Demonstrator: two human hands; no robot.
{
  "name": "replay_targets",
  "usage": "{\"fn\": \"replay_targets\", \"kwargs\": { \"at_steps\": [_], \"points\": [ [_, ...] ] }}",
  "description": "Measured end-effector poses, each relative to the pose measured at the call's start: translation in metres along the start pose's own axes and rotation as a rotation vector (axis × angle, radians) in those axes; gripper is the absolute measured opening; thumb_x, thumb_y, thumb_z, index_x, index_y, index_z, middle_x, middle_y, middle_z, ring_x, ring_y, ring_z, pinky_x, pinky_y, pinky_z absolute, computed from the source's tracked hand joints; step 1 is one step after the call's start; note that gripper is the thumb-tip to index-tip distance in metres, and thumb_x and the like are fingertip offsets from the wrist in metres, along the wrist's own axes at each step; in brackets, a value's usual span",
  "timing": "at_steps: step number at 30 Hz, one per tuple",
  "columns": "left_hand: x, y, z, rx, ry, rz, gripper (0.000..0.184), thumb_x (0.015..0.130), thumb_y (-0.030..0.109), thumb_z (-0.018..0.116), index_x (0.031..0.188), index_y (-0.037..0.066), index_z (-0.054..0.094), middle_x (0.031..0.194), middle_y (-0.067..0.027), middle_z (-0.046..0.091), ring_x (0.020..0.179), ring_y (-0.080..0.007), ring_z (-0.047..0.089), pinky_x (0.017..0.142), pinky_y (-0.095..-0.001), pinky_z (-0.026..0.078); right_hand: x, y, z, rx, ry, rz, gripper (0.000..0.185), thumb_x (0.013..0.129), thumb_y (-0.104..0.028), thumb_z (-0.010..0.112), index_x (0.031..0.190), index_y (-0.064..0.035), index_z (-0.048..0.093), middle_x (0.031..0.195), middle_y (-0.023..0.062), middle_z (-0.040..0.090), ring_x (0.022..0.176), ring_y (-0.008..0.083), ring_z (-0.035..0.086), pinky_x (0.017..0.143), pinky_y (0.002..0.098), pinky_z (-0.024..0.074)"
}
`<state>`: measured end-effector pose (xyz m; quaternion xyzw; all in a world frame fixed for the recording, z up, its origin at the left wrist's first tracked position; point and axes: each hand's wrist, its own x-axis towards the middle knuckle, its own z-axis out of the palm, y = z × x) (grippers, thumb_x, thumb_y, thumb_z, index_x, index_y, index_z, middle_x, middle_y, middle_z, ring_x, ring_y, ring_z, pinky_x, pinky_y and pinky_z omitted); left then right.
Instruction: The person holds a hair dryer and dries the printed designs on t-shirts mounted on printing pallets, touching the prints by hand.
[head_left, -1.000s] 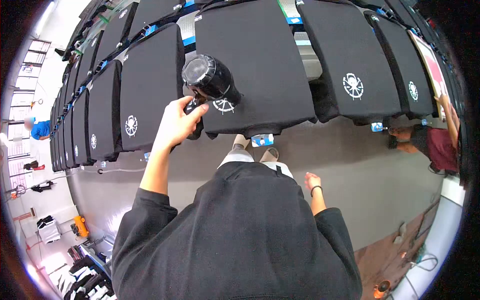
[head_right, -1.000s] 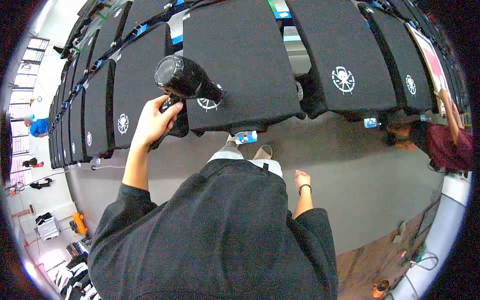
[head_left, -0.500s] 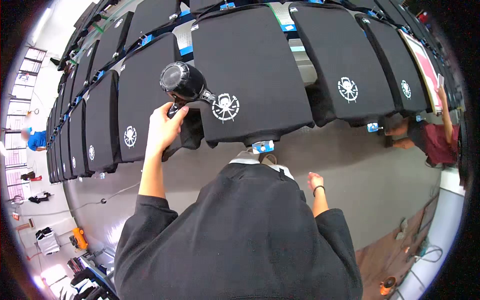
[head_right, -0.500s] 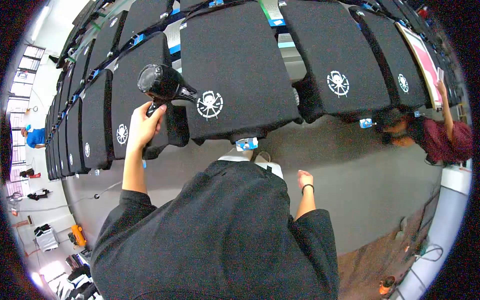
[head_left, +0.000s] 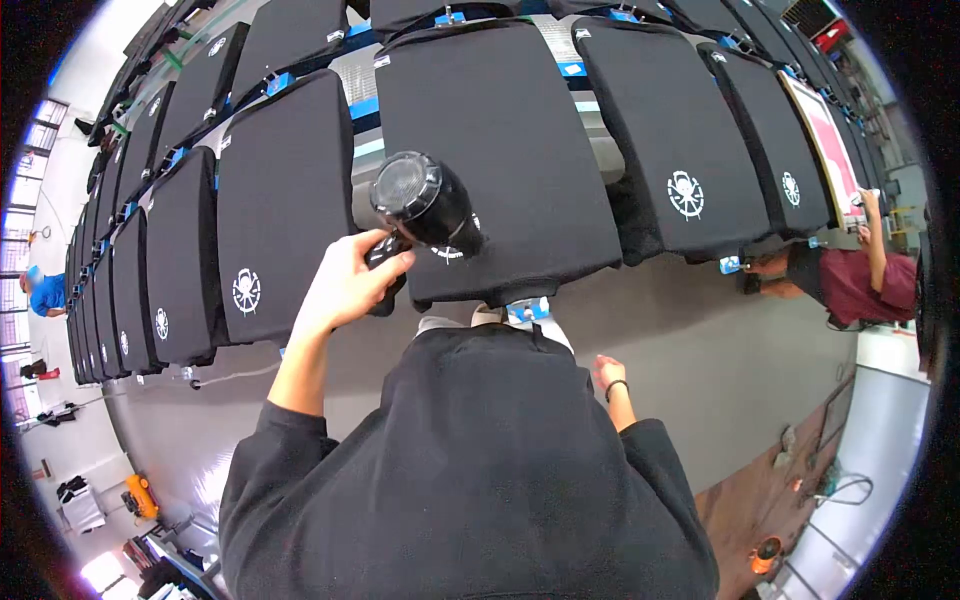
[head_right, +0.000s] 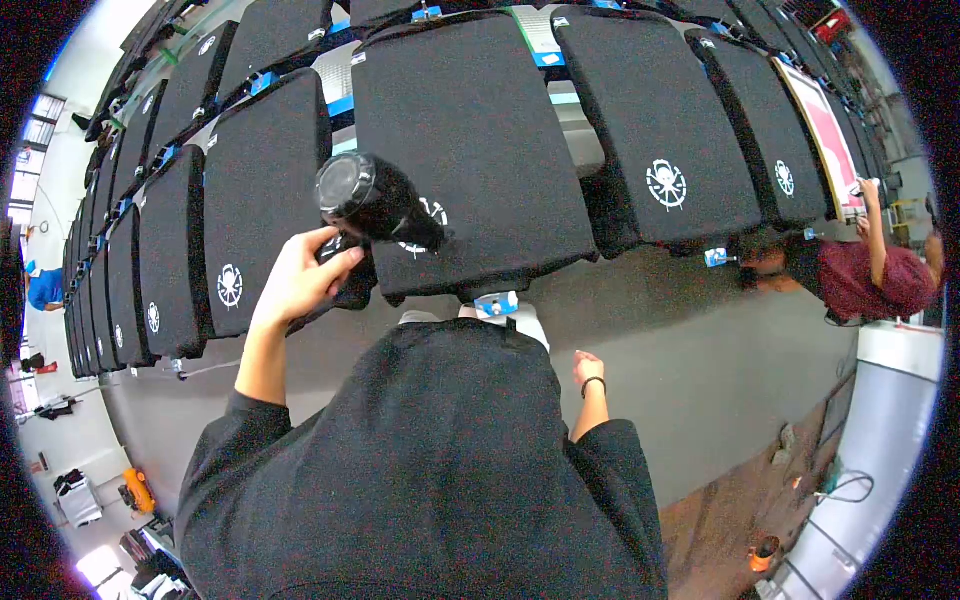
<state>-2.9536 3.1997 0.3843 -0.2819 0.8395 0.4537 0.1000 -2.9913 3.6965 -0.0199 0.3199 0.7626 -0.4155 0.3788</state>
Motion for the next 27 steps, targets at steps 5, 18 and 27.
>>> {"fn": "replay_targets", "kwargs": {
  "at_steps": [5, 18, 27],
  "points": [
    [-0.004, -0.021, -0.009, 0.081, 0.267, 0.162, 0.032, 0.088, 0.026, 0.072, 0.103, -0.002, 0.068, 0.062, -0.0003, 0.059, 0.051, -0.0059, 0.052, 0.048, -0.0240, 0.041, -0.001, -0.012, 0.006, -0.025, 0.029, -0.044, 0.029, 0.092, -0.032, 0.064, 0.110, -0.0098, 0.071, 0.100, 0.0014, 0.071, 0.075, 0.0165, 0.063, 0.062, 0.0347, 0.0490],
    [0.004, -0.024, -0.005, 0.007, 0.208, 0.051, 0.043, 0.086, 0.036, 0.071, 0.104, -0.003, 0.069, 0.064, -0.0117, 0.063, 0.055, -0.0115, 0.058, 0.055, -0.0299, 0.047, 0.005, -0.045, -0.005, -0.008, -0.003, -0.117, 0.021, 0.088, -0.029, 0.069, 0.100, -0.0121, 0.075, 0.081, -0.0003, 0.068, 0.063, 0.0137, 0.058, 0.053, 0.0332, 0.0451],
    [-0.017, -0.029, -0.011, 0.072, 0.247, 0.072, 0.021, 0.091, 0.020, 0.069, 0.101, 0.001, 0.066, 0.061, 0.0030, 0.055, 0.050, -0.0047, 0.049, 0.046, -0.0223, 0.039, 0.016, -0.029, 0.004, -0.105, 0.018, -0.286, 0.021, 0.089, -0.025, 0.065, 0.094, -0.0089, 0.077, 0.075, 0.0038, 0.070, 0.058, 0.0131, 0.058, 0.052, 0.0303, 0.0457]
  ]
}}
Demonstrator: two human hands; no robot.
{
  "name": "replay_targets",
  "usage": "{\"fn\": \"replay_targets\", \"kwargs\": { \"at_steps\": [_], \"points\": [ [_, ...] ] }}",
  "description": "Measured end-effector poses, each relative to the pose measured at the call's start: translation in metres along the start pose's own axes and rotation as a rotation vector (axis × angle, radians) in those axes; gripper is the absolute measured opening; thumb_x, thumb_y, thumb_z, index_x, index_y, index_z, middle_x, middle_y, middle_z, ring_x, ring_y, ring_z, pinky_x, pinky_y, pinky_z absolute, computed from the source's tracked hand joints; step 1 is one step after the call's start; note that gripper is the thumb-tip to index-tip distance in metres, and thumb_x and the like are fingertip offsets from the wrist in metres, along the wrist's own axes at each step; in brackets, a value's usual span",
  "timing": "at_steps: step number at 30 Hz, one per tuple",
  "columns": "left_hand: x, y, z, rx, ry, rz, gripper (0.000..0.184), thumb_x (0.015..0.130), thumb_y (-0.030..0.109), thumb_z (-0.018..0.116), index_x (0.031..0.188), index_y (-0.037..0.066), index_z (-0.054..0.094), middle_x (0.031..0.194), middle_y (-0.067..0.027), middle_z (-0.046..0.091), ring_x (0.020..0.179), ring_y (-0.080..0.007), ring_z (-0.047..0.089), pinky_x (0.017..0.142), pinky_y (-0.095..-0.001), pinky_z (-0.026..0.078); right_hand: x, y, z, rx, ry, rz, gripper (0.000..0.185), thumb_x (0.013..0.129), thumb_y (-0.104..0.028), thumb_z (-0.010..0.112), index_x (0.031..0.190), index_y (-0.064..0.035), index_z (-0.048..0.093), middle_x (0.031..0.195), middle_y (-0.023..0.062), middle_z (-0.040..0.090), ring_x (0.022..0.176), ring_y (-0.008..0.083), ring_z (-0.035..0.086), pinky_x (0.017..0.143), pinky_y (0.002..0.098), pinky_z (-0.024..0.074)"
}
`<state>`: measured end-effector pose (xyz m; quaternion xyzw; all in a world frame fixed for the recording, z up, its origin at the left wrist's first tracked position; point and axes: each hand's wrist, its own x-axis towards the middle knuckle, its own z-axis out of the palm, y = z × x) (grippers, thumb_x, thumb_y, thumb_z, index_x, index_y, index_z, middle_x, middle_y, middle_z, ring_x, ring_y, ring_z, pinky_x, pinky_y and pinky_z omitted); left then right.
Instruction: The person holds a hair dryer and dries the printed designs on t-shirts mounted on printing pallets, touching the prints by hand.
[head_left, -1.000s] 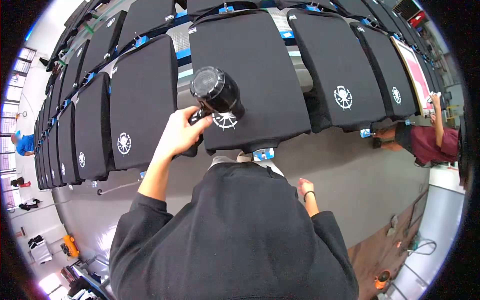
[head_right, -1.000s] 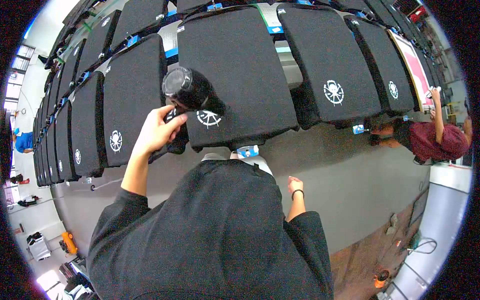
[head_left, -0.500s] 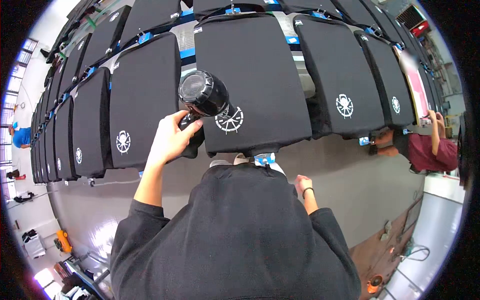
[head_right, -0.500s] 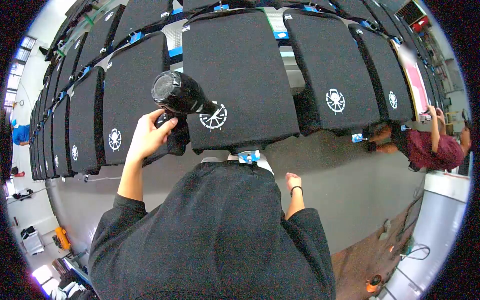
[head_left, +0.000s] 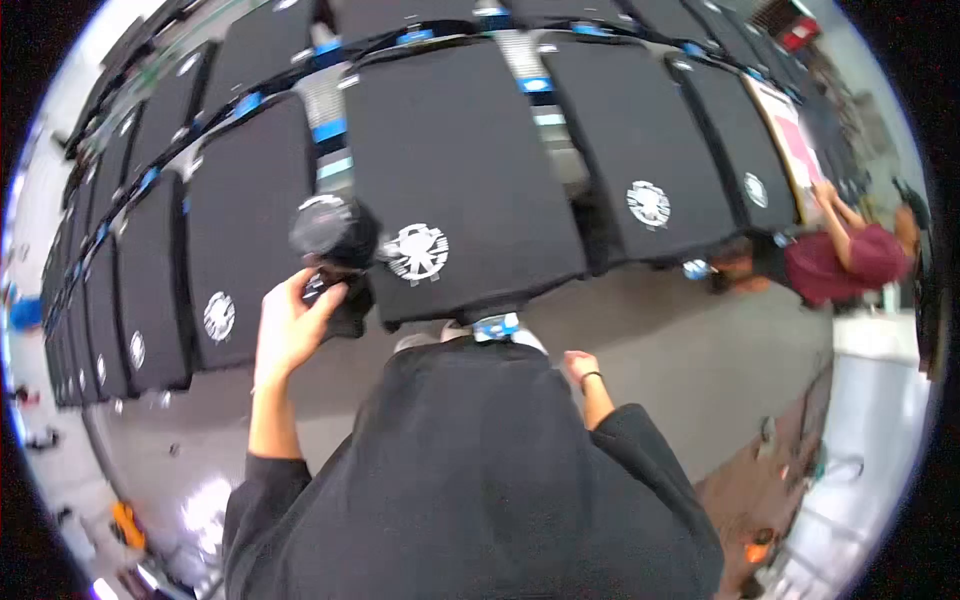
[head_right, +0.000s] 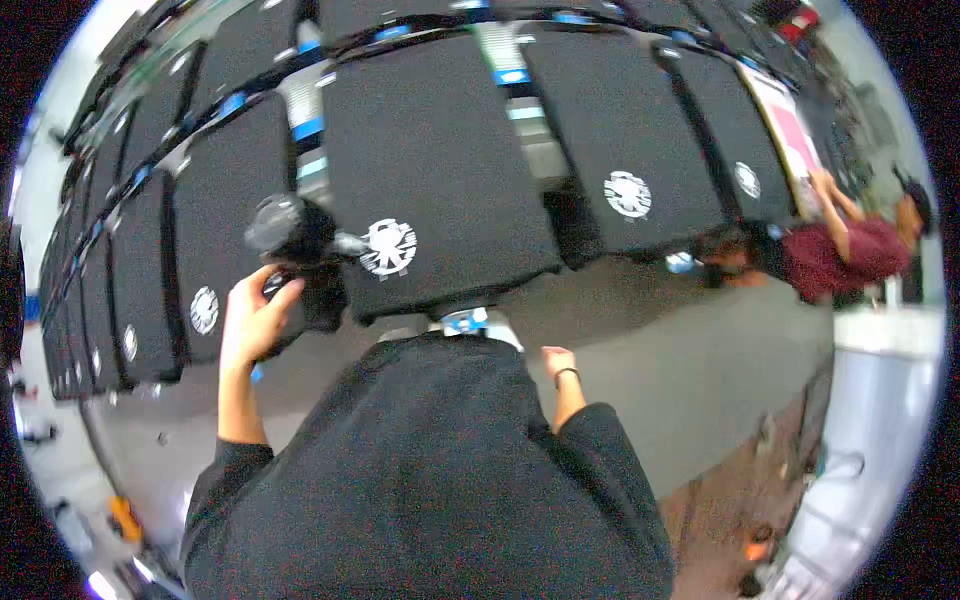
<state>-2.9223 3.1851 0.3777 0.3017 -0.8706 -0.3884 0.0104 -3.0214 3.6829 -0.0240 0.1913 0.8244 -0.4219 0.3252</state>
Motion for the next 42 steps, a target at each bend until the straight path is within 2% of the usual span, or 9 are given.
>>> {"fn": "replay_targets", "kwargs": {
  "at_steps": [11, 13, 15, 17, 18, 35, 39, 41, 42],
  "points": [
    [0.034, 0.057, 0.033, -0.176, -0.124, 0.004, 0.017, 0.093, 0.018, 0.066, 0.086, 0.004, 0.059, 0.060, 0.0025, 0.052, 0.047, -0.0058, 0.048, 0.043, -0.0233, 0.035, -0.005, 0.010, -0.048, 0.016, 0.122, 0.071, 0.024, 0.087, -0.025, 0.068, 0.105, -0.0115, 0.076, 0.085, 0.0037, 0.072, 0.065, 0.0144, 0.061, 0.055, 0.0326, 0.0482],
    [0.040, 0.075, 0.052, -0.229, -0.146, 0.007, 0.017, 0.094, 0.018, 0.066, 0.087, 0.003, 0.060, 0.060, 0.0025, 0.053, 0.047, -0.0056, 0.048, 0.044, -0.0232, 0.035, -0.016, 0.005, -0.069, 0.026, 0.090, 0.240, 0.025, 0.089, -0.028, 0.071, 0.104, -0.0084, 0.075, 0.099, 0.0091, 0.075, 0.095, 0.0194, 0.067, 0.089, 0.0356, 0.0500],
    [0.049, 0.102, 0.072, -0.210, -0.192, 0.035, 0.018, 0.093, 0.018, 0.066, 0.088, 0.003, 0.060, 0.062, 0.0020, 0.054, 0.048, -0.0054, 0.049, 0.044, -0.0228, 0.036, -0.012, 0.023, -0.084, 0.072, 0.102, 0.264, 0.024, 0.089, -0.028, 0.071, 0.103, -0.0084, 0.076, 0.099, 0.0097, 0.075, 0.095, 0.0195, 0.067, 0.088, 0.0350, 0.0502],
    [0.055, 0.138, 0.099, -0.147, -0.201, 0.066, 0.018, 0.093, 0.019, 0.067, 0.090, 0.002, 0.061, 0.062, 0.0016, 0.056, 0.048, -0.0055, 0.049, 0.045, -0.0233, 0.036, -0.001, 0.042, -0.099, 0.103, 0.109, 0.222, 0.023, 0.089, -0.028, 0.066, 0.105, -0.0135, 0.075, 0.090, 0.0007, 0.071, 0.067, 0.0137, 0.061, 0.055, 0.0318, 0.0482],
    [0.058, 0.153, 0.115, -0.143, -0.202, 0.087, 0.020, 0.092, 0.020, 0.068, 0.091, 0.000, 0.063, 0.062, 0.0015, 0.056, 0.049, -0.0059, 0.050, 0.045, -0.0238, 0.036, 0.008, 0.051, -0.106, 0.132, 0.089, 0.274, 0.024, 0.090, -0.029, 0.066, 0.106, -0.0126, 0.074, 0.092, 0.0000, 0.071, 0.068, 0.0125, 0.061, 0.054, 0.0313, 0.0473],
    [0.126, 0.336, 0.308, 0.063, -0.115, 0.326, 0.028, 0.089, 0.025, 0.069, 0.081, -0.001, 0.062, 0.057, -0.0027, 0.057, 0.047, -0.0104, 0.054, 0.045, -0.0285, 0.043, 0.047, 0.171, -0.313, 0.473, 0.232, 0.449, 0.029, 0.094, -0.029, 0.065, 0.114, -0.0065, 0.066, 0.100, 0.0076, 0.071, 0.083, 0.0237, 0.066, 0.072, 0.0417, 0.0545],
    [0.126, 0.348, 0.313, 0.028, -0.092, 0.322, 0.032, 0.089, 0.027, 0.070, 0.084, -0.003, 0.064, 0.060, -0.0061, 0.061, 0.050, -0.0132, 0.058, 0.048, -0.0305, 0.047, 0.063, 0.205, -0.305, 0.306, 0.161, 0.284, 0.024, 0.094, -0.027, 0.063, 0.100, -0.0047, 0.070, 0.088, 0.0092, 0.071, 0.078, 0.0249, 0.065, 0.065, 0.0393, 0.0535],
    [0.133, 0.344, 0.319, 0.091, -0.048, 0.345, 0.040, 0.085, 0.033, 0.072, 0.095, -0.006, 0.068, 0.068, -0.0159, 0.066, 0.061, -0.0218, 0.066, 0.062, -0.0371, 0.051, 0.107, 0.263, -0.283, -0.515, 0.132, -0.148, 0.035, 0.092, -0.036, 0.059, 0.094, -0.0037, 0.073, 0.089, 0.0174, 0.072, 0.072, 0.0323, 0.065, 0.068, 0.0435, 0.0524],
    [0.129, 0.353, 0.313, 0.104, -0.077, 0.311, 0.040, 0.085, 0.033, 0.072, 0.096, -0.005, 0.068, 0.069, -0.0163, 0.066, 0.060, -0.0220, 0.065, 0.062, -0.0371, 0.051, 0.112, 0.259, -0.273, -0.196, 0.168, 0.071, 0.037, 0.092, -0.037, 0.058, 0.094, -0.0027, 0.072, 0.091, 0.0187, 0.071, 0.075, 0.0354, 0.065, 0.070, 0.0451, 0.0520]
  ]
}}
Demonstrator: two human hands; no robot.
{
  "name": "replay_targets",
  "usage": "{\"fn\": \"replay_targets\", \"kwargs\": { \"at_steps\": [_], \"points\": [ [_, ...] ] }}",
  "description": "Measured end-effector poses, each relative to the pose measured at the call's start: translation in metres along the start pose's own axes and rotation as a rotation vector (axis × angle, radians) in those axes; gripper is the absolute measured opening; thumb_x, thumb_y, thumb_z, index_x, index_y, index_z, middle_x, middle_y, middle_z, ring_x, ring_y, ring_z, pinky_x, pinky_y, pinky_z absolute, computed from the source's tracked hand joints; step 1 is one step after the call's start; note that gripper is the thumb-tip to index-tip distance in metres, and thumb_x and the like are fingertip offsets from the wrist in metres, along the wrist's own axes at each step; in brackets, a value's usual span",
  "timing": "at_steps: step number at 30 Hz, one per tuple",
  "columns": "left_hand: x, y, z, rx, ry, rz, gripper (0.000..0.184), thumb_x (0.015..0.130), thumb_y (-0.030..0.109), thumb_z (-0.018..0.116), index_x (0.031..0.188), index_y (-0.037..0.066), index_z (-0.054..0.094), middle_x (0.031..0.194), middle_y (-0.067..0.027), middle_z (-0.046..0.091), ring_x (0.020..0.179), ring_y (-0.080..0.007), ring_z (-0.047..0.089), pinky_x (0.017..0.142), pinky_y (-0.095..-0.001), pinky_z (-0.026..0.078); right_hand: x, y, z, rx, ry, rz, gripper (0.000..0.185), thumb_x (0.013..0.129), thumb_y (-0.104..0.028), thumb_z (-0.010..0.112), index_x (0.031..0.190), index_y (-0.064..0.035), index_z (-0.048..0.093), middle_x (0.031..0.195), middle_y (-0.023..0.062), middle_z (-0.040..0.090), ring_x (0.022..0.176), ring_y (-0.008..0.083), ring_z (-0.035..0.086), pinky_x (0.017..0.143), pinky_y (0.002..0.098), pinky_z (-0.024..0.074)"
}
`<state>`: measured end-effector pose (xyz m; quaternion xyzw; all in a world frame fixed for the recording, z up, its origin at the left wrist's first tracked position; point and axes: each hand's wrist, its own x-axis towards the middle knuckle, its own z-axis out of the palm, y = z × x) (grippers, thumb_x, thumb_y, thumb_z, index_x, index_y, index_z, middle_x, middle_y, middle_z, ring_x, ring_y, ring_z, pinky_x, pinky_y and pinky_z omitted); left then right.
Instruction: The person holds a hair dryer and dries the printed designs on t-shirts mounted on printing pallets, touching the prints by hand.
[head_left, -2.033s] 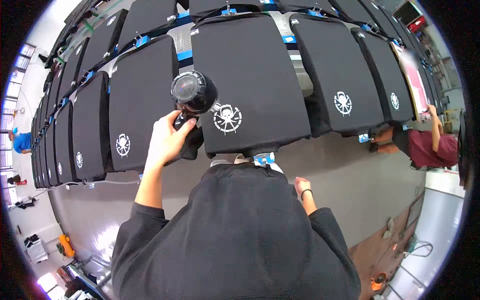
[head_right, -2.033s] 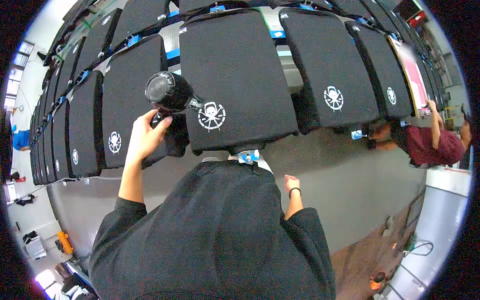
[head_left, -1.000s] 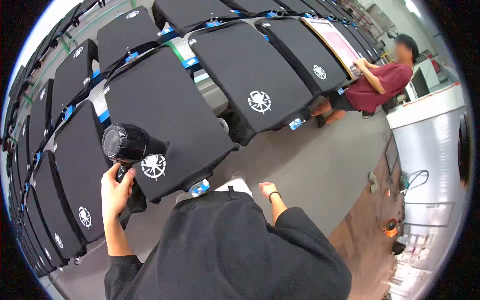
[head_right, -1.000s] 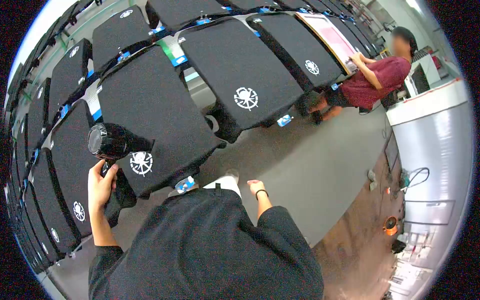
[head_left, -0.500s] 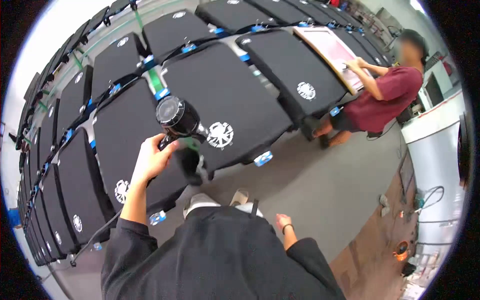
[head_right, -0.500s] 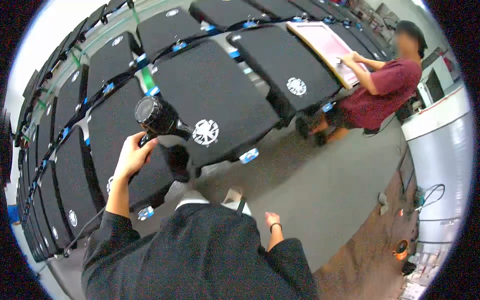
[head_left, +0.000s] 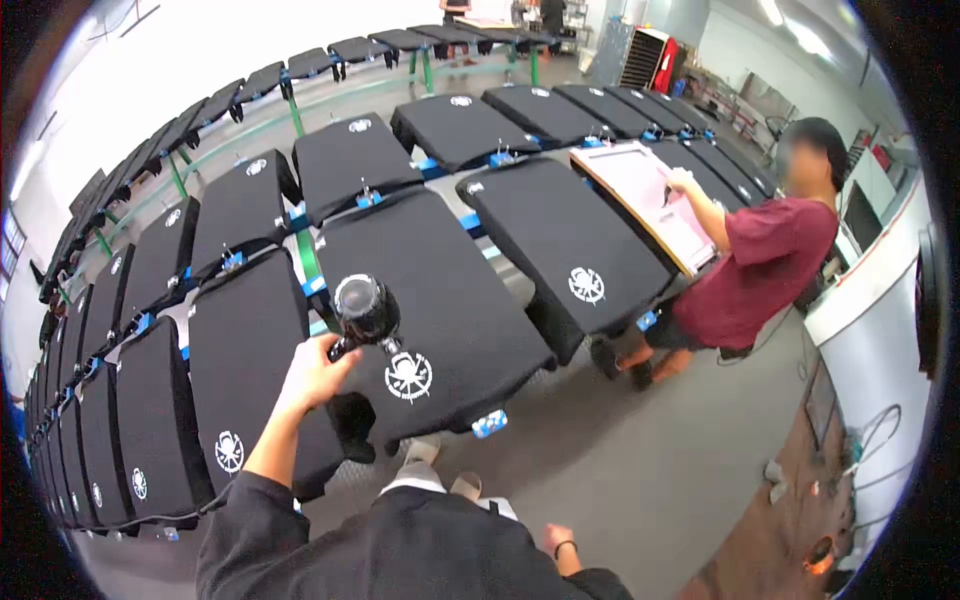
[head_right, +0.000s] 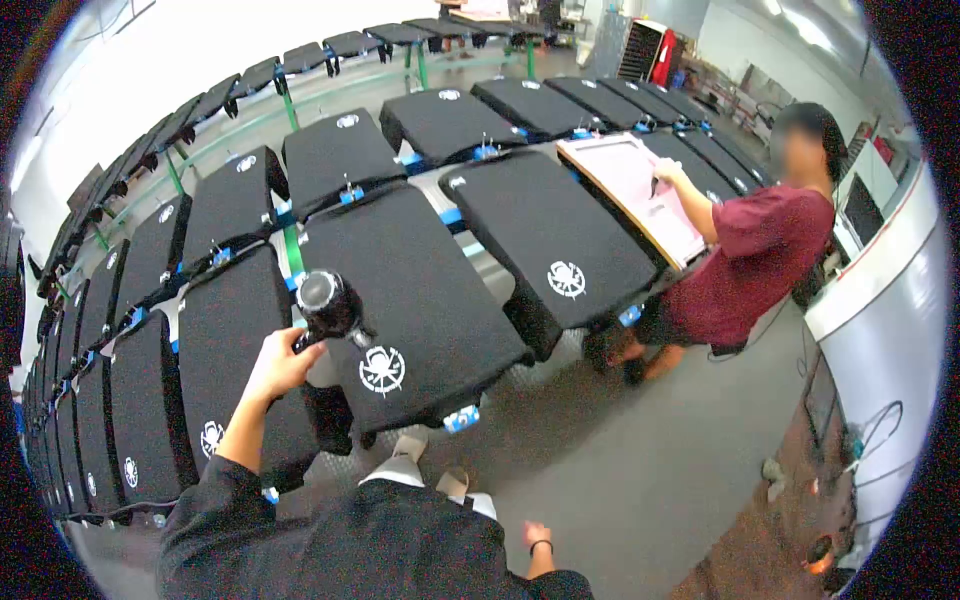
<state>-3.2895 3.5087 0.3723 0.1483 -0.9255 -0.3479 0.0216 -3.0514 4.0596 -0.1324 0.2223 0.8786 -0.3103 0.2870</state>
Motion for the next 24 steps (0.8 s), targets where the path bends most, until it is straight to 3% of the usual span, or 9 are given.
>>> {"fn": "replay_targets", "kwargs": {
  "at_steps": [1, 3, 5, 8, 12, 14, 17, 22, 24],
  "points": [
    [-0.003, 0.009, -0.006, 0.010, -0.040, -0.034, 0.040, 0.085, 0.033, 0.072, 0.098, -0.005, 0.069, 0.071, -0.0166, 0.067, 0.059, -0.0222, 0.065, 0.061, -0.0371, 0.050, -0.002, -0.008, 0.010, 0.306, -0.012, 0.248, 0.040, 0.091, -0.039, 0.057, 0.093, -0.0018, 0.071, 0.092, 0.0201, 0.071, 0.078, 0.0385, 0.066, 0.073, 0.0467, 0.0516],
    [-0.002, 0.003, -0.005, -0.034, -0.043, -0.051, 0.037, 0.085, 0.031, 0.072, 0.098, -0.003, 0.069, 0.065, -0.0153, 0.064, 0.055, -0.0212, 0.061, 0.058, -0.0376, 0.049, 0.011, -0.009, 0.023, 0.310, -0.023, 0.223, 0.039, 0.092, -0.039, 0.058, 0.090, -0.0022, 0.070, 0.086, 0.0188, 0.071, 0.073, 0.0360, 0.066, 0.070, 0.0452, 0.0519],
    [0.000, 0.004, -0.007, -0.001, -0.025, 0.013, 0.032, 0.087, 0.027, 0.072, 0.089, -0.005, 0.065, 0.061, -0.0075, 0.063, 0.055, -0.0147, 0.063, 0.054, -0.0314, 0.051, 0.022, -0.031, 0.021, 0.321, -0.021, 0.198, 0.038, 0.092, -0.039, 0.058, 0.088, -0.0026, 0.070, 0.079, 0.0175, 0.071, 0.069, 0.0334, 0.066, 0.067, 0.0437, 0.0522],
    [0.003, 0.012, -0.013, -0.026, -0.059, -0.061, 0.030, 0.088, 0.024, 0.071, 0.086, -0.005, 0.064, 0.063, -0.0070, 0.063, 0.055, -0.0131, 0.062, 0.053, -0.0306, 0.050, -0.001, -0.081, -0.011, 0.623, -0.123, 0.383, 0.028, 0.093, -0.033, 0.063, 0.089, -0.0054, 0.067, 0.066, 0.0097, 0.064, 0.051, 0.0205, 0.057, 0.050, 0.0374, 0.0481],
    [0.001, 0.015, -0.015, -0.069, -0.052, -0.076, 0.029, 0.089, 0.023, 0.071, 0.084, -0.004, 0.063, 0.062, -0.0059, 0.062, 0.052, -0.0110, 0.059, 0.049, -0.0291, 0.047, -0.002, -0.108, -0.030, 0.599, -0.103, 0.414, 0.023, 0.092, -0.028, 0.066, 0.092, -0.0050, 0.068, 0.068, 0.0085, 0.065, 0.051, 0.0191, 0.056, 0.048, 0.0370, 0.0474],
    [0.000, 0.009, -0.016, -0.071, -0.054, -0.063, 0.028, 0.089, 0.022, 0.071, 0.083, -0.004, 0.063, 0.062, -0.0055, 0.061, 0.051, -0.0110, 0.058, 0.048, -0.0288, 0.046, -0.002, -0.116, -0.037, 0.642, -0.093, 0.395, 0.020, 0.091, -0.025, 0.068, 0.094, -0.0056, 0.070, 0.069, 0.0068, 0.065, 0.051, 0.0165, 0.055, 0.048, 0.0351, 0.0471],
    [-0.005, 0.021, -0.021, -0.130, -0.079, -0.137, 0.027, 0.089, 0.021, 0.070, 0.083, -0.004, 0.063, 0.058, -0.0053, 0.059, 0.049, -0.0122, 0.056, 0.047, -0.0301, 0.044, 0.001, -0.122, -0.044, 0.560, -0.093, 0.359, 0.015, 0.091, -0.022, 0.064, 0.095, -0.0079, 0.070, 0.079, 0.0085, 0.070, 0.061, 0.0227, 0.063, 0.054, 0.0396, 0.0512],
    [0.002, -0.004, -0.002, -0.030, 0.024, 0.056, 0.029, 0.090, 0.024, 0.069, 0.081, -0.003, 0.063, 0.056, -0.0055, 0.058, 0.047, -0.0116, 0.055, 0.047, -0.0302, 0.044, 0.036, -0.087, -0.030, -0.018, -0.106, -0.202, 0.018, 0.095, -0.023, 0.059, 0.100, -0.0089, 0.069, 0.086, 0.0074, 0.069, 0.070, 0.0218, 0.064, 0.060, 0.0382, 0.0514],
    [0.004, -0.006, 0.007, -0.046, -0.003, -0.007, 0.030, 0.090, 0.025, 0.069, 0.083, -0.003, 0.063, 0.056, -0.0039, 0.057, 0.047, -0.0110, 0.055, 0.047, -0.0296, 0.044, 0.032, -0.090, -0.030, 0.290, -0.161, -0.018, 0.020, 0.096, -0.024, 0.057, 0.101, -0.0092, 0.069, 0.089, 0.0069, 0.069, 0.074, 0.0214, 0.064, 0.062, 0.0377, 0.0514]
  ]
}}
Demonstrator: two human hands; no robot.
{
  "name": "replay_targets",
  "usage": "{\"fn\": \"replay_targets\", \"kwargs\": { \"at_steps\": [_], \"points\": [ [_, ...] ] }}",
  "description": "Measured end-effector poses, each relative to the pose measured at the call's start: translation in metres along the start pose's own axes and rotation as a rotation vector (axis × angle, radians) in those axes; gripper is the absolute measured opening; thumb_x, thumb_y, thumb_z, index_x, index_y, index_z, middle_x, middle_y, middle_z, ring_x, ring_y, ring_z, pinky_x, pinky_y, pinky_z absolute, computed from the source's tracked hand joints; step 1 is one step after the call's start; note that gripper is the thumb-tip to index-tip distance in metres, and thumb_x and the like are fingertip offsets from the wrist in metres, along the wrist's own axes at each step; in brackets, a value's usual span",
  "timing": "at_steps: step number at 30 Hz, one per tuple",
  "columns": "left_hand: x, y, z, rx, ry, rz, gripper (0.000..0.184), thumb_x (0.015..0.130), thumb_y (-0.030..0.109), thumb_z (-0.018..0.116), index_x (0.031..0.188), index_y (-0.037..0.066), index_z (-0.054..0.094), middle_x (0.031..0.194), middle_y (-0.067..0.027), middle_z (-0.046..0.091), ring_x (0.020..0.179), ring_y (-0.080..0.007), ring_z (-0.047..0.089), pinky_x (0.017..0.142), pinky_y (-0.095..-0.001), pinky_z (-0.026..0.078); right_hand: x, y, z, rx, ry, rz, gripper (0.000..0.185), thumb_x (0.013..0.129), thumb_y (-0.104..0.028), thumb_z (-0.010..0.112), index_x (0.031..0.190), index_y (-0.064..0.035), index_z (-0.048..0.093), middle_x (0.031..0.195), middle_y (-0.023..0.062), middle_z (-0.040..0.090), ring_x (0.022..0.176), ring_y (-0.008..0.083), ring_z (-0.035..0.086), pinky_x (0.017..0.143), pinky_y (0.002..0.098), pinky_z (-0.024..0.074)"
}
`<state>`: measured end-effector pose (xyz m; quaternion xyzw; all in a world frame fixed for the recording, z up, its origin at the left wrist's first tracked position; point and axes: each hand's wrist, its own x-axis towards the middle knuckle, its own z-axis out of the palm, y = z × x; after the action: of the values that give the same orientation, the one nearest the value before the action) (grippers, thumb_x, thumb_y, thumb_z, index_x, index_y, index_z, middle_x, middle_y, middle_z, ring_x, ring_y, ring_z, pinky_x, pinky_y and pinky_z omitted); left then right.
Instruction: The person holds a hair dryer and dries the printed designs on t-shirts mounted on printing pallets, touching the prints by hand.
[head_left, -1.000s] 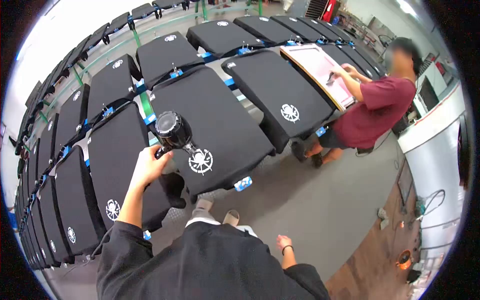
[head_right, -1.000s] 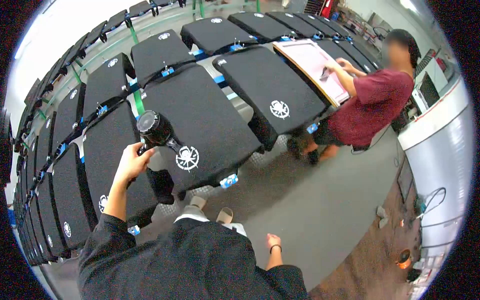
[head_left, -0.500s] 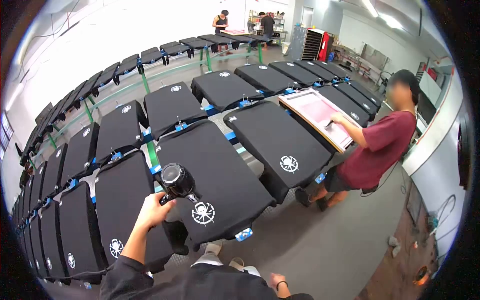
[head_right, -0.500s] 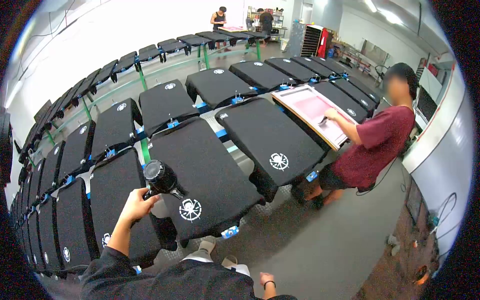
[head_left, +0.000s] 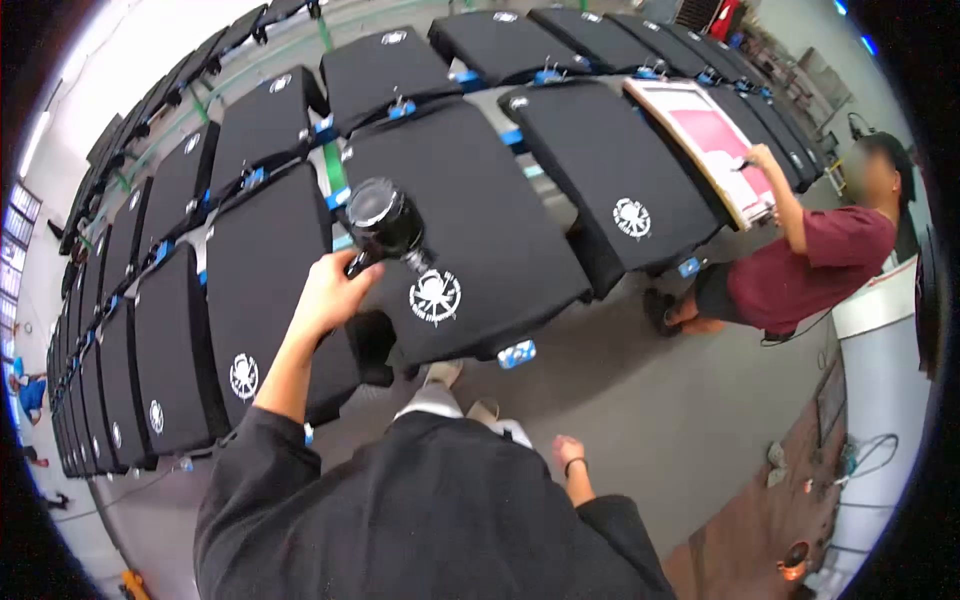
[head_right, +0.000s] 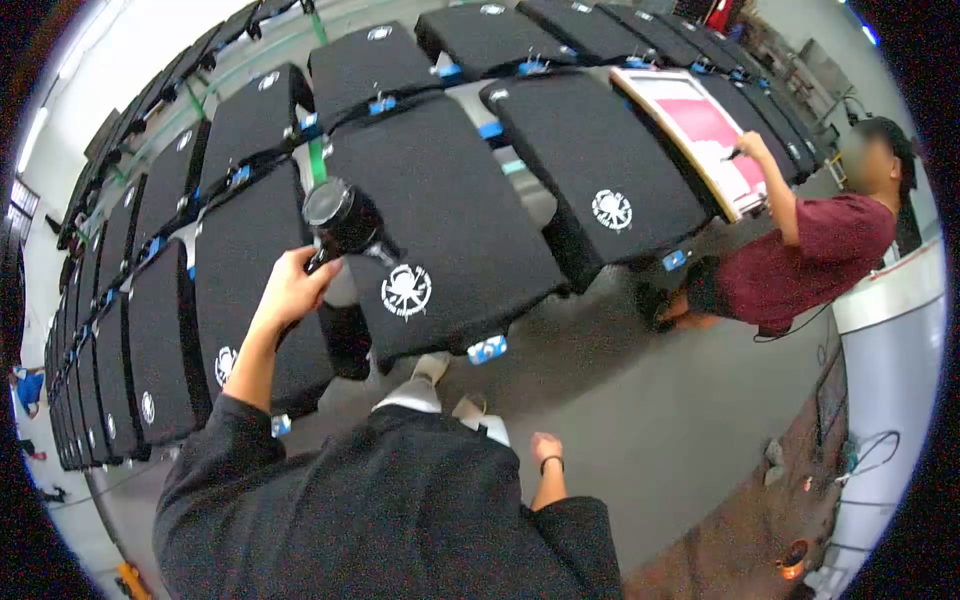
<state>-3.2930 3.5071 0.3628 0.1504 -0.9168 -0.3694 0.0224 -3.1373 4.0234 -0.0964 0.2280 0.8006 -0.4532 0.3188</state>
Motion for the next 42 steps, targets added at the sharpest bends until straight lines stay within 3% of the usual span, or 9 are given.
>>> {"fn": "replay_targets", "kwargs": {
  "at_steps": [1, 7, 15, 19, 22, 30, 32, 41, 42],
  "points": [
    [0.000, -0.001, 0.004, -0.015, -0.019, -0.033, 0.030, 0.091, 0.026, 0.068, 0.084, -0.003, 0.063, 0.056, -0.0031, 0.057, 0.047, -0.0106, 0.054, 0.047, -0.0290, 0.043, -0.017, -0.022, -0.002, 0.409, 0.030, 0.210, 0.020, 0.096, -0.021, 0.057, 0.106, -0.0093, 0.070, 0.094, 0.0076, 0.071, 0.078, 0.0214, 0.066, 0.065, 0.0376, 0.0532],
    [-0.024, 0.026, 0.005, -0.131, -0.175, -0.107, 0.031, 0.092, 0.028, 0.068, 0.081, 0.001, 0.059, 0.059, -0.0002, 0.056, 0.050, -0.0079, 0.054, 0.048, -0.0269, 0.043, -0.030, -0.031, -0.006, 0.481, 0.103, 0.254, 0.016, 0.092, -0.012, 0.062, 0.103, -0.0064, 0.072, 0.089, 0.0056, 0.072, 0.070, 0.0164, 0.065, 0.058, 0.0331, 0.0516],
    [-0.049, 0.018, -0.017, 0.029, -0.196, -0.187, 0.036, 0.088, 0.033, 0.069, 0.084, -0.002, 0.063, 0.063, -0.0080, 0.063, 0.055, -0.0145, 0.062, 0.055, -0.0313, 0.049, -0.028, -0.005, -0.017, 0.444, 0.060, 0.393, 0.014, 0.090, -0.021, 0.067, 0.099, -0.0108, 0.072, 0.085, 0.0013, 0.070, 0.060, 0.0141, 0.059, 0.051, 0.0319, 0.0455],
    [-0.032, -0.003, -0.008, 0.023, -0.044, -0.126, 0.028, 0.090, 0.026, 0.069, 0.080, 0.002, 0.060, 0.057, 0.0003, 0.054, 0.048, -0.0074, 0.051, 0.045, -0.0259, 0.040, -0.032, -0.031, -0.020, 0.312, 0.042, 0.404, 0.025, 0.092, -0.017, 0.061, 0.115, -0.0074, 0.067, 0.101, 0.0075, 0.072, 0.074, 0.0208, 0.065, 0.061, 0.0368, 0.0515],
    [-0.016, 0.002, -0.001, -0.003, -0.002, -0.127, 0.028, 0.091, 0.027, 0.068, 0.082, 0.001, 0.062, 0.057, -0.0011, 0.056, 0.047, -0.0081, 0.052, 0.045, -0.0260, 0.040, -0.027, -0.038, -0.019, 0.435, 0.039, 0.355, 0.025, 0.093, -0.015, 0.062, 0.116, -0.0049, 0.064, 0.112, 0.0094, 0.070, 0.101, 0.0211, 0.068, 0.075, 0.0371, 0.0533],
    [-0.016, 0.037, 0.021, -0.060, -0.183, -0.116, 0.036, 0.088, 0.035, 0.070, 0.083, -0.001, 0.061, 0.062, -0.0044, 0.060, 0.052, -0.0114, 0.059, 0.051, -0.0286, 0.047, -0.028, -0.029, -0.017, 0.491, 0.099, 0.338, 0.020, 0.092, -0.012, 0.065, 0.110, -0.0032, 0.064, 0.108, 0.0116, 0.070, 0.102, 0.0216, 0.069, 0.073, 0.0371, 0.0555],
    [-0.025, 0.039, 0.020, -0.072, -0.231, -0.126, 0.037, 0.088, 0.035, 0.069, 0.082, -0.001, 0.061, 0.062, -0.0044, 0.060, 0.052, -0.0114, 0.059, 0.051, -0.0287, 0.048, -0.029, -0.013, -0.014, 0.438, 0.100, 0.316, 0.019, 0.090, -0.018, 0.065, 0.108, -0.0117, 0.070, 0.100, 0.0048, 0.073, 0.069, 0.0157, 0.064, 0.054, 0.0325, 0.0485],
    [-0.057, 0.016, -0.012, 0.034, -0.154, -0.183, 0.037, 0.087, 0.034, 0.070, 0.077, 0.000, 0.060, 0.057, -0.0050, 0.059, 0.050, -0.0124, 0.058, 0.051, -0.0301, 0.046, -0.052, 0.004, -0.009, 0.421, 0.099, 0.474, 0.020, 0.092, -0.026, 0.067, 0.104, -0.0101, 0.069, 0.087, 0.0020, 0.071, 0.057, 0.0174, 0.059, 0.047, 0.0327, 0.0443],
    [-0.056, 0.022, -0.013, 0.040, -0.118, -0.163, 0.030, 0.091, 0.026, 0.068, 0.074, 0.004, 0.057, 0.054, 0.0007, 0.052, 0.047, -0.0072, 0.049, 0.044, -0.0267, 0.037, -0.052, 0.002, -0.008, 0.421, 0.095, 0.474, 0.020, 0.092, -0.026, 0.067, 0.104, -0.0101, 0.069, 0.087, 0.0020, 0.071, 0.057, 0.0174, 0.059, 0.047, 0.0327, 0.0443]
  ]
}}
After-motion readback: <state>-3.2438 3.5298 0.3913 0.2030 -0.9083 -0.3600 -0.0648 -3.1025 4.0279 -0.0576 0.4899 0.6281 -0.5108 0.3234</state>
